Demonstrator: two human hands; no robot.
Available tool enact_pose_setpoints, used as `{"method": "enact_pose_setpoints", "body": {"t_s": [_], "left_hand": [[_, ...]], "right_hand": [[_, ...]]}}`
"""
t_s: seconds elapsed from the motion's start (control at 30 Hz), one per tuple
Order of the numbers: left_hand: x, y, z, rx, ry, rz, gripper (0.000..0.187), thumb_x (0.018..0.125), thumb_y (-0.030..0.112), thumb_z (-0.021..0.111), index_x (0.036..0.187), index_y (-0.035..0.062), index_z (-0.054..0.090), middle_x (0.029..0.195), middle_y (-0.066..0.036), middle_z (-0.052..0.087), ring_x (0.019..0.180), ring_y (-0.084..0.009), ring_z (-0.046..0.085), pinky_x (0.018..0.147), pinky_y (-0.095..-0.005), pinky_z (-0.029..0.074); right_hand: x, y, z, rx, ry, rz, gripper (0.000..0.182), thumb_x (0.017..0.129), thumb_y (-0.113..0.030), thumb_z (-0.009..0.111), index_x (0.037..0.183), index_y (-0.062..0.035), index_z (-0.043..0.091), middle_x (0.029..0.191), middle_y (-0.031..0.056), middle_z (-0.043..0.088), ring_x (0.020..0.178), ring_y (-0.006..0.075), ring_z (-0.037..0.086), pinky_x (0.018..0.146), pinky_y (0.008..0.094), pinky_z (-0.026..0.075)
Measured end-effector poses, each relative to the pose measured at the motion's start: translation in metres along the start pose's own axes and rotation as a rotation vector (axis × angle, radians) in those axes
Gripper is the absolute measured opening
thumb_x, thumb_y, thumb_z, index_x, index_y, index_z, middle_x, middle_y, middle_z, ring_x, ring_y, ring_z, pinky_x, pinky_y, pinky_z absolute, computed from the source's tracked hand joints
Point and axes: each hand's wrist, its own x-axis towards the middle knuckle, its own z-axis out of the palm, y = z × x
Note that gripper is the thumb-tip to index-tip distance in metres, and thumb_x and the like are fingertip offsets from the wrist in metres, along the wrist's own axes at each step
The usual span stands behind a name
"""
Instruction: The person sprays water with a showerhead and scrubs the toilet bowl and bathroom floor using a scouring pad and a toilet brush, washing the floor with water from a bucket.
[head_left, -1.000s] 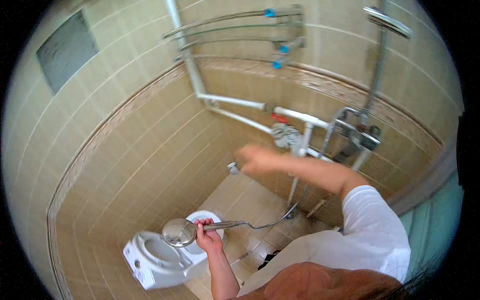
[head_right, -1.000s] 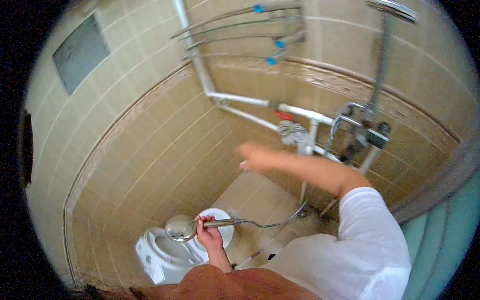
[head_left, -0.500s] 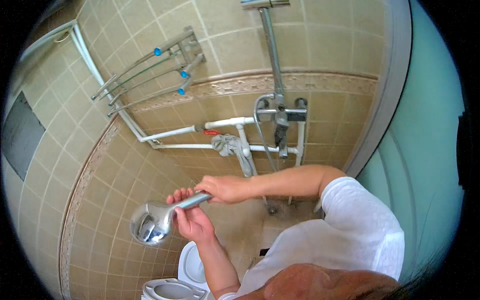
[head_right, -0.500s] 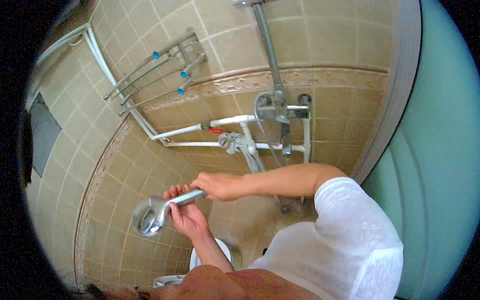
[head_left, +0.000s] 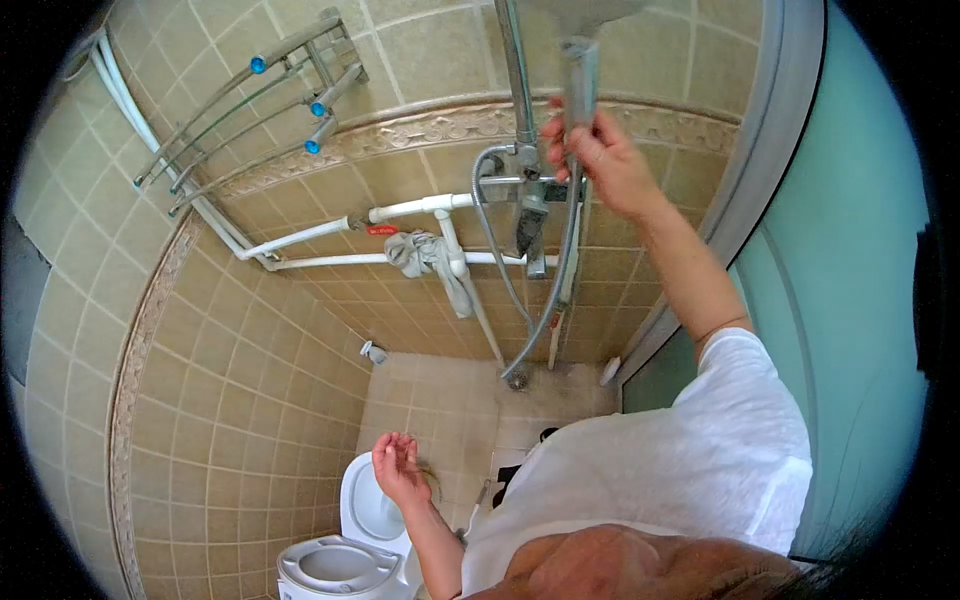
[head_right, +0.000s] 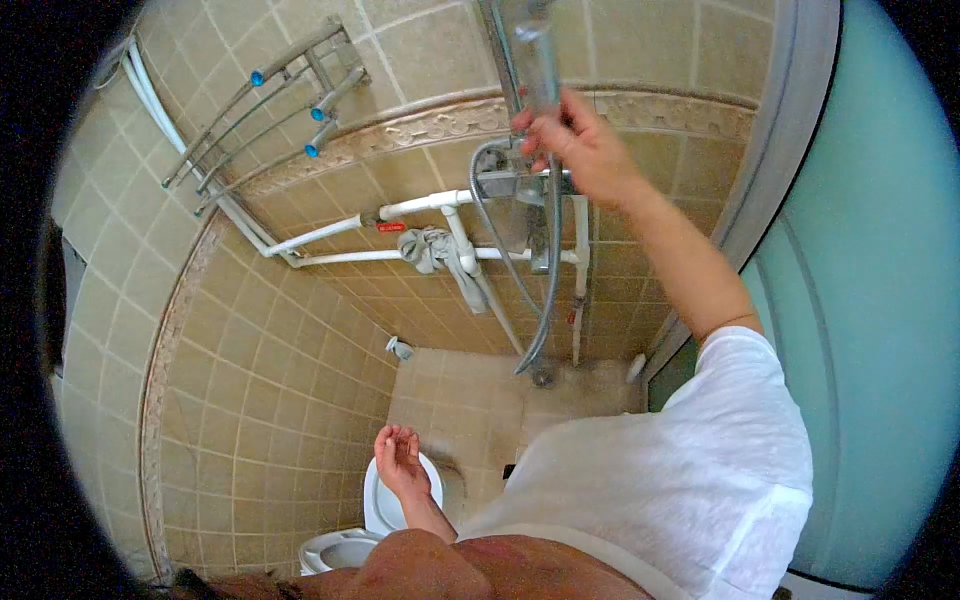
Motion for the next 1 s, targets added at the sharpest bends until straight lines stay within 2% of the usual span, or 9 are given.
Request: {"method": "enact_pose_setpoints", "body": {"t_s": [0.07, 0.17, 0.2, 0.33, 0.37, 0.43, 0.57, 0.63, 1.0], "left_hand": [[0.000, -0.004, -0.011, -0.039, 0.054, 0.022, 0.016, 0.080, 0.011, 0.050, 0.094, 0.0038, 0.050, 0.090, -0.007, 0.055, 0.080, -0.0190, 0.054, 0.073, -0.0323, 0.045], [0.000, -0.008, -0.018, -0.081, 0.054, 0.040, 0.016, 0.080, 0.011, 0.051, 0.094, 0.0038, 0.051, 0.088, -0.007, 0.055, 0.077, -0.0194, 0.054, 0.070, -0.0318, 0.046], [0.001, -0.010, -0.020, -0.088, 0.038, 0.045, 0.016, 0.080, 0.011, 0.051, 0.094, 0.0038, 0.051, 0.088, -0.007, 0.055, 0.077, -0.0194, 0.054, 0.070, -0.0318, 0.046], [0.003, -0.019, -0.029, -0.102, 0.080, 0.012, 0.015, 0.079, 0.010, 0.051, 0.093, 0.0036, 0.052, 0.086, -0.008, 0.056, 0.075, -0.0196, 0.054, 0.068, -0.0313, 0.047], [0.002, -0.019, -0.032, -0.088, 0.117, -0.020, 0.015, 0.079, 0.010, 0.051, 0.093, 0.0034, 0.052, 0.086, -0.008, 0.056, 0.074, -0.0196, 0.055, 0.067, -0.0311, 0.047], [0.003, -0.019, -0.035, -0.101, 0.078, -0.016, 0.016, 0.079, 0.011, 0.051, 0.093, 0.0033, 0.052, 0.086, -0.008, 0.056, 0.074, -0.0195, 0.054, 0.067, -0.0313, 0.047], [0.000, -0.020, -0.030, -0.086, 0.144, -0.007, 0.017, 0.078, 0.012, 0.052, 0.093, 0.0036, 0.051, 0.086, -0.008, 0.055, 0.073, -0.0197, 0.054, 0.067, -0.0308, 0.047], [0.000, -0.021, -0.032, -0.079, 0.164, -0.008, 0.017, 0.078, 0.012, 0.052, 0.093, 0.0038, 0.051, 0.086, -0.008, 0.055, 0.073, -0.0197, 0.054, 0.066, -0.0305, 0.047], [0.001, -0.027, -0.060, -0.143, 0.197, -0.050, 0.020, 0.079, 0.014, 0.051, 0.096, 0.0035, 0.051, 0.086, -0.008, 0.057, 0.073, -0.0197, 0.054, 0.065, -0.0304, 0.047]], "right_hand": [[0.001, -0.004, -0.012, 0.185, 0.128, -0.030, 0.035, 0.088, -0.022, 0.043, 0.120, -0.0090, 0.035, 0.085, 0.0035, 0.051, 0.070, 0.0111, 0.050, 0.059, 0.0242, 0.043], [0.001, -0.002, -0.034, 0.244, 0.188, -0.101, 0.037, 0.089, -0.022, 0.040, 0.123, -0.0104, 0.032, 0.082, 0.0027, 0.050, 0.067, 0.0092, 0.047, 0.055, 0.0234, 0.041], [0.003, 0.000, -0.042, 0.243, 0.246, -0.108, 0.036, 0.088, -0.025, 0.042, 0.120, -0.0097, 0.035, 0.080, 0.0023, 0.049, 0.061, 0.0076, 0.044, 0.049, 0.0220, 0.037], [0.024, -0.020, -0.063, -0.009, 0.337, -0.129, 0.033, 0.086, -0.026, 0.047, 0.111, -0.0072, 0.040, 0.073, 0.0004, 0.045, 0.051, 0.0057, 0.038, 0.040, 0.0204, 0.030], [0.032, -0.027, -0.067, -0.010, 0.340, -0.140, 0.033, 0.086, -0.026, 0.047, 0.111, -0.0072, 0.040, 0.073, 0.0004, 0.045, 0.051, 0.0057, 0.038, 0.040, 0.0204, 0.030], [0.052, -0.044, -0.077, -0.079, 0.272, -0.164, 0.032, 0.087, -0.021, 0.044, 0.114, -0.0055, 0.041, 0.089, 0.0078, 0.051, 0.069, 0.0120, 0.051, 0.051, 0.0241, 0.041], [0.102, -0.075, -0.086, 0.042, 0.231, -0.244, 0.034, 0.086, -0.018, 0.044, 0.116, -0.0049, 0.039, 0.086, 0.0048, 0.047, 0.065, 0.0128, 0.045, 0.056, 0.0258, 0.039], [0.127, -0.090, -0.083, -0.197, 0.346, -0.371, 0.021, 0.086, -0.025, 0.044, 0.087, -0.0037, 0.046, 0.064, 0.0027, 0.048, 0.051, 0.0085, 0.047, 0.045, 0.0226, 0.040], [0.194, -0.103, -0.074, -0.225, 0.400, -0.257, 0.025, 0.084, -0.027, 0.046, 0.090, -0.0020, 0.044, 0.072, 0.0053, 0.050, 0.060, 0.0122, 0.048, 0.053, 0.0263, 0.042]]}}
